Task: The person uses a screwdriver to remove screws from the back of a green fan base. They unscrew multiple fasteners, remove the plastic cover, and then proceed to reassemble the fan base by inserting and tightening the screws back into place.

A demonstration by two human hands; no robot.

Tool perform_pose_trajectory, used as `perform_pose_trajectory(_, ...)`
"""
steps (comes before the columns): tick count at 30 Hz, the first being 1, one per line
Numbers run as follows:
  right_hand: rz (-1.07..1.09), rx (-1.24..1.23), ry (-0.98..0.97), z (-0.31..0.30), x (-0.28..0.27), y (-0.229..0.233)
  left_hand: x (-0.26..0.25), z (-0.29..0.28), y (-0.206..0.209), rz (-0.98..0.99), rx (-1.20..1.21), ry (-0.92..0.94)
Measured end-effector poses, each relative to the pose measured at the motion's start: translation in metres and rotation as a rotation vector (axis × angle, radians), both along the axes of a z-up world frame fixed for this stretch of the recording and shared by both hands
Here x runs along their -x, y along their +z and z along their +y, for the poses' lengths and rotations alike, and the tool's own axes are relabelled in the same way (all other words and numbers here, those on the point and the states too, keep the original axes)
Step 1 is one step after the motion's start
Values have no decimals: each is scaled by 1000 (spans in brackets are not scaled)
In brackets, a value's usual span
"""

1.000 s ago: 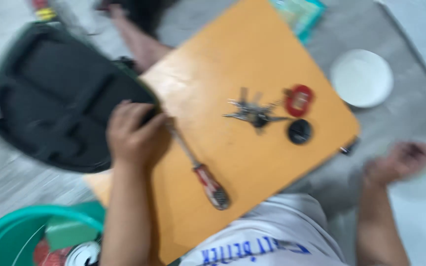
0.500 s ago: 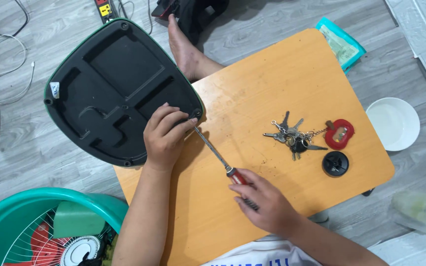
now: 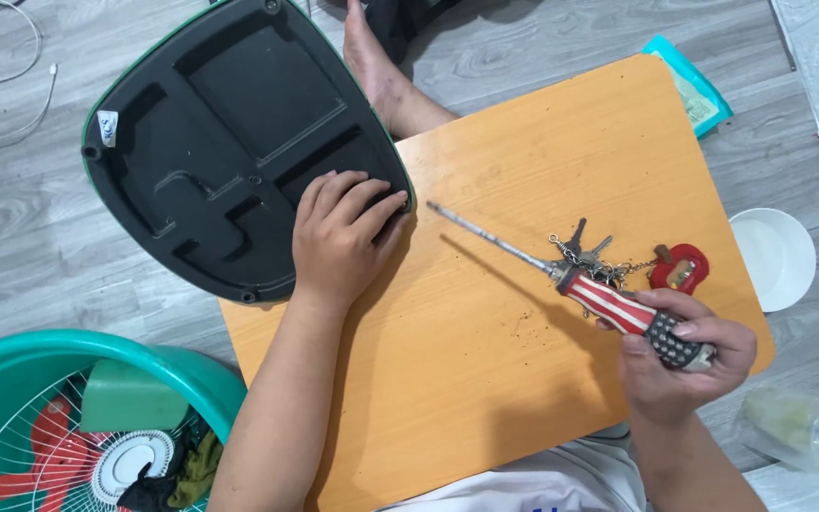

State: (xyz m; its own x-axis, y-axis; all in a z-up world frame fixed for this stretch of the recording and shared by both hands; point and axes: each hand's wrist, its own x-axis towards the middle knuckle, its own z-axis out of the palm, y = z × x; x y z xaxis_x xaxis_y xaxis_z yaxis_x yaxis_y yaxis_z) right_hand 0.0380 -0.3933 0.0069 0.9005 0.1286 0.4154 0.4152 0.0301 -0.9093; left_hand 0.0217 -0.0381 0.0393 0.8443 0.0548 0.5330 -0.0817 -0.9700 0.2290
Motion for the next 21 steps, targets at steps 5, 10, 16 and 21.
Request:
perform_pose_trajectory(5, -104, 155, 20, 13, -6, 4, -1, -1, 1, 10, 31, 14)
perform_pose_trajectory(10, -285, 268, 49, 23, -8, 12, -1, -1, 2, 41, 58, 36)
perform_pose_trajectory(16, -338, 306, 54, 26, -11, 23, -3, -2, 0, 38, 51, 55)
perform_pose_trajectory(21, -392, 314, 128, 37, -16, 32, -2, -1, -1, 60, 18, 58)
